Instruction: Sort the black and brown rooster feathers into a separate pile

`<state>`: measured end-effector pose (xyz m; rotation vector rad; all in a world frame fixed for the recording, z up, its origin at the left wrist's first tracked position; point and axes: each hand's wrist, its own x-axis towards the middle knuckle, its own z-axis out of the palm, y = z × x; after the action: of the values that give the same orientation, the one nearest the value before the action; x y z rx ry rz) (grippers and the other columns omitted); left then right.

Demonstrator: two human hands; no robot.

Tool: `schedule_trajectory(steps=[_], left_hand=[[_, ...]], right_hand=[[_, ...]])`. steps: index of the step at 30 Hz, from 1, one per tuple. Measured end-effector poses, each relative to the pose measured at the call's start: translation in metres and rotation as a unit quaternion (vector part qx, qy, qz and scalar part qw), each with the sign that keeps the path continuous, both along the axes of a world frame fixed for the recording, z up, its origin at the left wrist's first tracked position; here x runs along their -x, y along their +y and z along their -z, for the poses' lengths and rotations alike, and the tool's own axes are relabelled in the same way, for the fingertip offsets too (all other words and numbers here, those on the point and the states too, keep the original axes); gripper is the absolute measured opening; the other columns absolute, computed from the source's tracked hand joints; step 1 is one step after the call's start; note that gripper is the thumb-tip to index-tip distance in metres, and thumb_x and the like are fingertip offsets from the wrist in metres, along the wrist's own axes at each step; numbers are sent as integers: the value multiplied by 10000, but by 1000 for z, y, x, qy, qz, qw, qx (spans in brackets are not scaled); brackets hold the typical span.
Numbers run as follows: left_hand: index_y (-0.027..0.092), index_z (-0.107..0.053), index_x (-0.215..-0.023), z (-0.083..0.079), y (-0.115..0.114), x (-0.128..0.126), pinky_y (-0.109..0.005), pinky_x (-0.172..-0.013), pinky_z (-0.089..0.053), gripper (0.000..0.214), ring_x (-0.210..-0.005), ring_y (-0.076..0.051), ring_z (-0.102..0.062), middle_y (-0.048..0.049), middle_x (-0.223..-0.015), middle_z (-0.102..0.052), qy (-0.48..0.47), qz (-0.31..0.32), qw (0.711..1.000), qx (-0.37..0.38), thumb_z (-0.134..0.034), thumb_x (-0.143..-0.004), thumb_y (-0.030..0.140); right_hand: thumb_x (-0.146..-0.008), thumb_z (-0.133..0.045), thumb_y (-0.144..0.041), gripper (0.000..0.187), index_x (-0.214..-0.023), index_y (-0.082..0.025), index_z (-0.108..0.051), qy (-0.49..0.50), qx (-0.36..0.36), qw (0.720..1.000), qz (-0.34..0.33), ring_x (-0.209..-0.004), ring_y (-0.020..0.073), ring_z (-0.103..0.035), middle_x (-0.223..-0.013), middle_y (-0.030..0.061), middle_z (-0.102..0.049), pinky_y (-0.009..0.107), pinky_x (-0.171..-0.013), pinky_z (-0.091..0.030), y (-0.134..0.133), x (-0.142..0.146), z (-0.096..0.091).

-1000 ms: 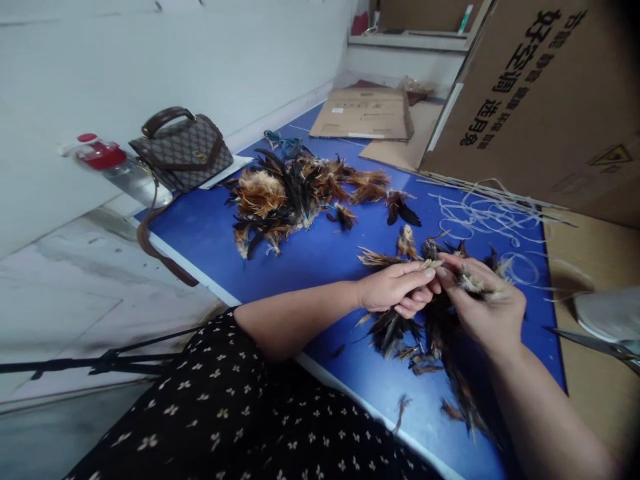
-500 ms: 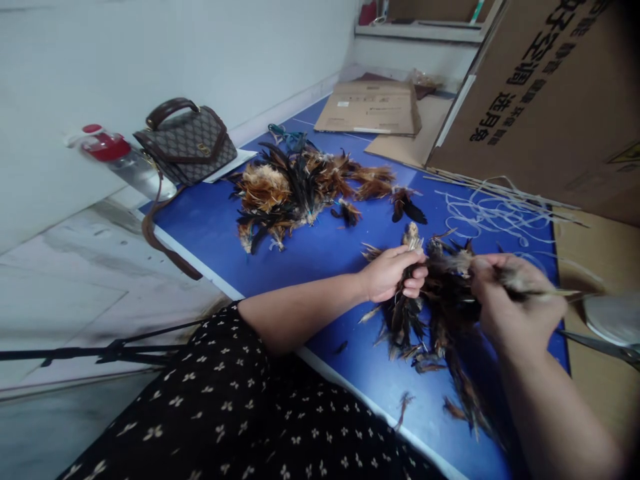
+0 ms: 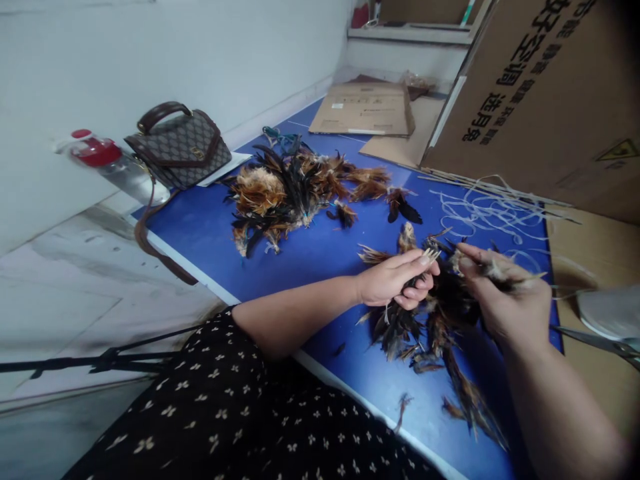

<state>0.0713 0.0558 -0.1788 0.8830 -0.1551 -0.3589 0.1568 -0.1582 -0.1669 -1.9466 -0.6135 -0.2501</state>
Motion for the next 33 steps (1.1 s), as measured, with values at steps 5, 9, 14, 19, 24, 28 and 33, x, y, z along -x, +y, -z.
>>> schedule_trajectory(steps=[5,9,14,19,24,28,33], left_hand=[[225,-537,-1069,8,-1,-1,-164,-481,-385,428,-583,-55,-397,56,-845,-418,-14,20,1000,-4,-693,-1050,623],[215,-548,-1037,14,-3,-3,-230,-530,-520,483,-603,-68,-452,53,-838,-453,-30,4,1000,-5,-733,-1015,660],[195,-580,-1003,19,-4,-2,-244,-561,-540,465,-590,-64,-468,51,-805,-487,-45,5,999,-19,-739,-1023,632],[178,-625,-980,20,-3,-4,-246,-583,-536,436,-579,-70,-484,47,-768,-518,-24,-19,999,-9,-787,-1002,583],[142,-708,-1026,10,5,-11,-344,-879,-646,233,-683,-103,-623,5,-783,-622,13,-106,993,57,-757,-1050,369],[135,-742,-1090,-3,9,-14,-327,-947,-625,134,-689,-82,-592,21,-785,-585,67,-162,979,107,-635,-1101,216],[137,-750,-1094,-8,8,-15,-367,-1042,-624,169,-716,-87,-560,18,-804,-556,106,-238,954,148,-588,-1115,181]], right_hand=[[-1037,-847,-398,308,-1328,-300,-873,-47,-21,989,-138,-958,216,-746,-1127,43,-825,356,-869,-631,10,10,1],[-1062,-827,-334,280,-1338,-313,-866,-48,-32,985,-161,-975,222,-750,-1157,43,-820,353,-824,-624,11,12,3],[-1057,-833,-304,221,-1268,-339,-888,-40,-32,983,-177,-980,220,-756,-1127,19,-819,352,-843,-634,9,11,2],[-1006,-876,-391,253,-1243,-305,-900,-10,-5,988,-151,-1003,234,-809,-1165,26,-846,375,-959,-679,5,9,1],[-961,-908,-418,271,-1149,-222,-920,-15,-16,999,-33,-1042,265,-830,-1191,84,-850,378,-1002,-680,-3,4,-15],[-936,-917,-439,296,-1118,-207,-926,-20,-28,999,34,-1032,293,-828,-1172,101,-850,416,-977,-678,-16,-4,-27],[-938,-924,-401,208,-1077,-247,-917,-41,-8,998,-47,-946,248,-814,-1071,66,-853,366,-907,-658,-17,-1,-35]])
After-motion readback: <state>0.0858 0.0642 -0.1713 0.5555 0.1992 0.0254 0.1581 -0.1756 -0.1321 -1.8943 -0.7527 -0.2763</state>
